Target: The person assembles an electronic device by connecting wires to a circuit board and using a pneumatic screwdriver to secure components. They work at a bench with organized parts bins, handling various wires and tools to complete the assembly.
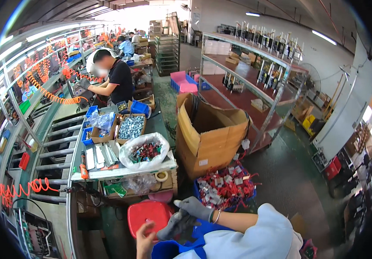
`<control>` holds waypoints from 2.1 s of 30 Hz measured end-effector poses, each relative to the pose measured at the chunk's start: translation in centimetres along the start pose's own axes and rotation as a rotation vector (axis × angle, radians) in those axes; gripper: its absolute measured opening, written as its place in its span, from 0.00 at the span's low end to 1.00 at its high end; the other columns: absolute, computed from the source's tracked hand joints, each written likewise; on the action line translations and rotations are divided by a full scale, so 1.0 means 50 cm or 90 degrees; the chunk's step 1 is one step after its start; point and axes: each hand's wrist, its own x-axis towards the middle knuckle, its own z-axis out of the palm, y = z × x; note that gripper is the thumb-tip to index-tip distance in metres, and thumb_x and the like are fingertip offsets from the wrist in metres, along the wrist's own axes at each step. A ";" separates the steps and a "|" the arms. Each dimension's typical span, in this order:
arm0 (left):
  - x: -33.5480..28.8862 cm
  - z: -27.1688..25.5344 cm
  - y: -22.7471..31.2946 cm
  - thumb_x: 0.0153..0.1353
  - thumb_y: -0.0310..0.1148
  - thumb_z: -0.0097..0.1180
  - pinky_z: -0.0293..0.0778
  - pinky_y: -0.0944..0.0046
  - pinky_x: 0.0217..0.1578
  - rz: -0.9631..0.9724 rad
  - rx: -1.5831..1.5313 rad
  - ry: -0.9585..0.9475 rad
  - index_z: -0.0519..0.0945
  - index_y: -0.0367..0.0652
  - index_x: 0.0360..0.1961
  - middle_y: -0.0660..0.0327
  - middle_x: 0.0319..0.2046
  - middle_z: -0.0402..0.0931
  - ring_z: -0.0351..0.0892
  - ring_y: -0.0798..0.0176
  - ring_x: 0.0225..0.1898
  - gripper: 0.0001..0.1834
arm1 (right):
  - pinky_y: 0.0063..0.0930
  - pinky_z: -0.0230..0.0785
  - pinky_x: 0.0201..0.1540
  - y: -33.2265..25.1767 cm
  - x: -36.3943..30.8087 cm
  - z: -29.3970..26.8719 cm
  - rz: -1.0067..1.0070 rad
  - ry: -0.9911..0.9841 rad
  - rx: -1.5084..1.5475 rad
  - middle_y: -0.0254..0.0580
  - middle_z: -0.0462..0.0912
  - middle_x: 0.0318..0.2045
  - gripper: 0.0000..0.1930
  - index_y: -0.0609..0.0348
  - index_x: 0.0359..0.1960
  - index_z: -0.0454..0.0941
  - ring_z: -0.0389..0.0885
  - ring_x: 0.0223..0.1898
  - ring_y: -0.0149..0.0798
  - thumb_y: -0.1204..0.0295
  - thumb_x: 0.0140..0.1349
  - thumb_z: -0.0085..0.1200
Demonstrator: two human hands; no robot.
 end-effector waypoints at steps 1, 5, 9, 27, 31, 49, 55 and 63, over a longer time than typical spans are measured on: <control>0.015 -0.017 0.076 0.53 0.20 0.59 0.75 0.66 0.46 0.149 0.072 -0.029 0.77 0.34 0.53 0.58 0.49 0.77 0.78 0.64 0.48 0.23 | 0.25 0.69 0.28 -0.013 -0.009 0.009 0.002 0.007 -0.013 0.34 0.79 0.17 0.25 0.61 0.16 0.79 0.74 0.22 0.25 0.54 0.65 0.55; 0.036 0.013 0.404 0.54 0.57 0.57 0.53 0.49 0.65 0.443 -0.018 -0.169 0.79 0.31 0.51 0.46 0.57 0.72 0.63 0.49 0.63 0.38 | 0.25 0.67 0.21 -0.001 -0.025 0.032 0.031 0.000 0.074 0.35 0.79 0.17 0.24 0.62 0.20 0.81 0.73 0.17 0.26 0.55 0.67 0.53; -0.011 0.136 0.629 0.57 0.70 0.42 0.44 0.42 0.66 0.664 -0.198 -0.491 0.78 0.30 0.52 0.40 0.59 0.69 0.58 0.42 0.65 0.48 | 0.25 0.62 0.13 -0.051 -0.080 0.013 0.058 -0.070 0.119 0.37 0.77 0.15 0.24 0.62 0.19 0.77 0.70 0.12 0.27 0.56 0.69 0.49; -0.047 0.522 0.574 0.58 0.65 0.51 0.60 0.51 0.57 0.595 -0.297 -0.824 0.78 0.32 0.52 0.47 0.54 0.74 0.69 0.50 0.56 0.42 | 0.22 0.59 0.18 0.136 0.034 -0.151 -0.076 0.058 0.075 0.27 0.68 0.12 0.21 0.55 0.15 0.72 0.65 0.15 0.23 0.62 0.66 0.53; -0.021 0.527 0.560 0.58 0.64 0.53 0.63 0.53 0.55 0.583 -0.241 -0.744 0.78 0.32 0.52 0.49 0.53 0.75 0.72 0.52 0.54 0.40 | 0.21 0.50 0.16 0.089 0.072 -0.107 -0.051 -0.113 0.080 0.23 0.64 0.12 0.22 0.50 0.13 0.67 0.58 0.14 0.21 0.60 0.67 0.53; -0.157 0.118 -0.053 0.71 0.54 0.41 0.70 0.59 0.52 -0.111 -0.615 0.144 0.68 0.47 0.65 0.60 0.58 0.72 0.71 0.64 0.57 0.29 | 0.18 0.66 0.28 0.038 0.074 0.177 0.226 -0.448 0.377 0.22 0.68 0.18 0.21 0.43 0.19 0.67 0.69 0.21 0.20 0.51 0.70 0.45; -0.276 -0.090 -0.102 0.70 0.50 0.44 0.77 0.55 0.48 -0.039 -0.787 0.130 0.71 0.49 0.61 0.61 0.53 0.76 0.77 0.60 0.51 0.24 | 0.25 0.76 0.31 -0.084 -0.037 0.454 0.262 -0.476 0.263 0.36 0.81 0.23 0.25 0.54 0.24 0.78 0.80 0.24 0.31 0.48 0.69 0.44; -0.487 -0.333 -0.052 0.65 0.35 0.54 0.74 0.71 0.39 0.122 -0.469 0.345 0.73 0.42 0.56 0.63 0.45 0.78 0.78 0.73 0.41 0.19 | 0.23 0.74 0.26 -0.114 -0.076 0.733 0.256 -0.647 0.101 0.34 0.81 0.23 0.23 0.54 0.27 0.79 0.79 0.22 0.30 0.49 0.68 0.45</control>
